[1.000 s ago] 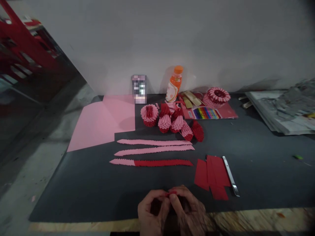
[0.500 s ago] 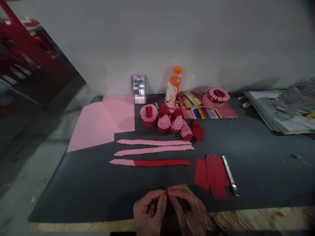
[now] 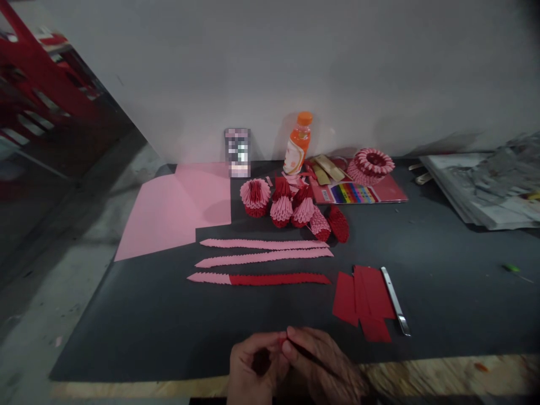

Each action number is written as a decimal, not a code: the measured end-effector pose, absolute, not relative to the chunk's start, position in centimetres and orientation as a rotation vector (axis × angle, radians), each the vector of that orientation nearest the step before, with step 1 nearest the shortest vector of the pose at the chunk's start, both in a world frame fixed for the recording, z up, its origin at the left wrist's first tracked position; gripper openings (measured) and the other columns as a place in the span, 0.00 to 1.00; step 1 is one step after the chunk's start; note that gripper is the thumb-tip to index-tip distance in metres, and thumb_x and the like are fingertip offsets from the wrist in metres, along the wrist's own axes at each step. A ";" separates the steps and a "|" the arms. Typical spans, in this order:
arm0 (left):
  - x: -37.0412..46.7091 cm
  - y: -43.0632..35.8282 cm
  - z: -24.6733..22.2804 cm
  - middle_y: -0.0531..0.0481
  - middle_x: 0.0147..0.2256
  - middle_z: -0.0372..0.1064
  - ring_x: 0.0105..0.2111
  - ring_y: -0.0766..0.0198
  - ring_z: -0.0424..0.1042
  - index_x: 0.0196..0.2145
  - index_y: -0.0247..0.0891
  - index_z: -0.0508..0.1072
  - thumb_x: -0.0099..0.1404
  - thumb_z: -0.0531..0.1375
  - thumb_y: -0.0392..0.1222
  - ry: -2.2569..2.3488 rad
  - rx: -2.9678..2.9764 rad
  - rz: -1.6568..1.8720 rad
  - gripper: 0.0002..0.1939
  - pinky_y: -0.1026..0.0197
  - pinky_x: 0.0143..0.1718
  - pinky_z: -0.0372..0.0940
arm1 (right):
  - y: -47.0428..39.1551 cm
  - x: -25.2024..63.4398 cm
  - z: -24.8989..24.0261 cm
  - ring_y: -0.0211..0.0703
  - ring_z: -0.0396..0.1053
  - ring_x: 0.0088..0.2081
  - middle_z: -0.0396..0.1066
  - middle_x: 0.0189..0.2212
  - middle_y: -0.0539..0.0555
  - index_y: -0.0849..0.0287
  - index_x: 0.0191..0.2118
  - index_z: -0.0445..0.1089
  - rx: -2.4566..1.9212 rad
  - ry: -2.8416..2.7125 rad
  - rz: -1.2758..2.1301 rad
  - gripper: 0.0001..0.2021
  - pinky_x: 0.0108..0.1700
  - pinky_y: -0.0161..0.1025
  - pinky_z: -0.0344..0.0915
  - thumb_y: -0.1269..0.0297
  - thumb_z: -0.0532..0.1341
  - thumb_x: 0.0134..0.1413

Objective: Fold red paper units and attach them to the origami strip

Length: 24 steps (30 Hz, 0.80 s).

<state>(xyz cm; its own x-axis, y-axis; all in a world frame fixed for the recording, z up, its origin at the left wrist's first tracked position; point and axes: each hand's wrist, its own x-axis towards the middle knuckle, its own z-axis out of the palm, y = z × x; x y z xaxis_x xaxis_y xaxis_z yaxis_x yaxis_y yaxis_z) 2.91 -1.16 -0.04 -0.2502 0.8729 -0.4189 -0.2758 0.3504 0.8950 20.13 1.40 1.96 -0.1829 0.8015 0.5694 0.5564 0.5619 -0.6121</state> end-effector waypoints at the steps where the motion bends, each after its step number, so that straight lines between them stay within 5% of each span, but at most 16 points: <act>1: 2.9 -1.1 -0.3 0.49 0.28 0.89 0.30 0.53 0.86 0.34 0.49 0.93 0.51 0.82 0.60 1.434 0.571 1.208 0.18 0.55 0.37 0.81 | 1.7 20.1 2.2 0.44 0.92 0.44 0.93 0.47 0.46 0.40 0.60 0.83 -1.093 -1.909 0.343 0.16 0.46 0.34 0.88 0.58 0.58 0.81; 4: 2.6 -0.7 -0.8 0.51 0.25 0.84 0.27 0.58 0.82 0.35 0.45 0.92 0.53 0.81 0.63 1.431 0.544 1.180 0.21 0.59 0.35 0.79 | 2.5 20.4 2.9 0.41 0.91 0.38 0.93 0.42 0.46 0.43 0.61 0.82 -1.013 -1.974 0.290 0.18 0.44 0.31 0.87 0.63 0.55 0.81; 10: 1.9 0.1 -0.4 0.47 0.26 0.86 0.27 0.59 0.81 0.38 0.45 0.93 0.50 0.82 0.65 1.378 0.522 1.052 0.25 0.61 0.33 0.75 | 3.1 20.8 3.3 0.37 0.90 0.34 0.92 0.36 0.45 0.48 0.44 0.84 -1.038 -1.929 0.192 0.18 0.43 0.27 0.86 0.62 0.56 0.81; 24: 1.8 0.0 -0.8 0.47 0.26 0.88 0.27 0.55 0.85 0.37 0.46 0.94 0.57 0.78 0.67 1.396 0.722 1.081 0.23 0.58 0.33 0.82 | 3.0 21.1 3.7 0.37 0.90 0.33 0.92 0.35 0.46 0.49 0.44 0.84 -1.019 -1.962 0.166 0.17 0.43 0.26 0.86 0.63 0.56 0.81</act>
<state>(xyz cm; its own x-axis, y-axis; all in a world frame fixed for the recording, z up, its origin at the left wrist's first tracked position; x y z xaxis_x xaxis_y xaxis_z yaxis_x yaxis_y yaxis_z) 1.82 0.04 -0.82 -0.1395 0.9035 -0.4053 -0.1664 0.3821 0.9090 21.12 3.03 3.66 -0.2641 0.7114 0.6513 0.5918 0.6527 -0.4730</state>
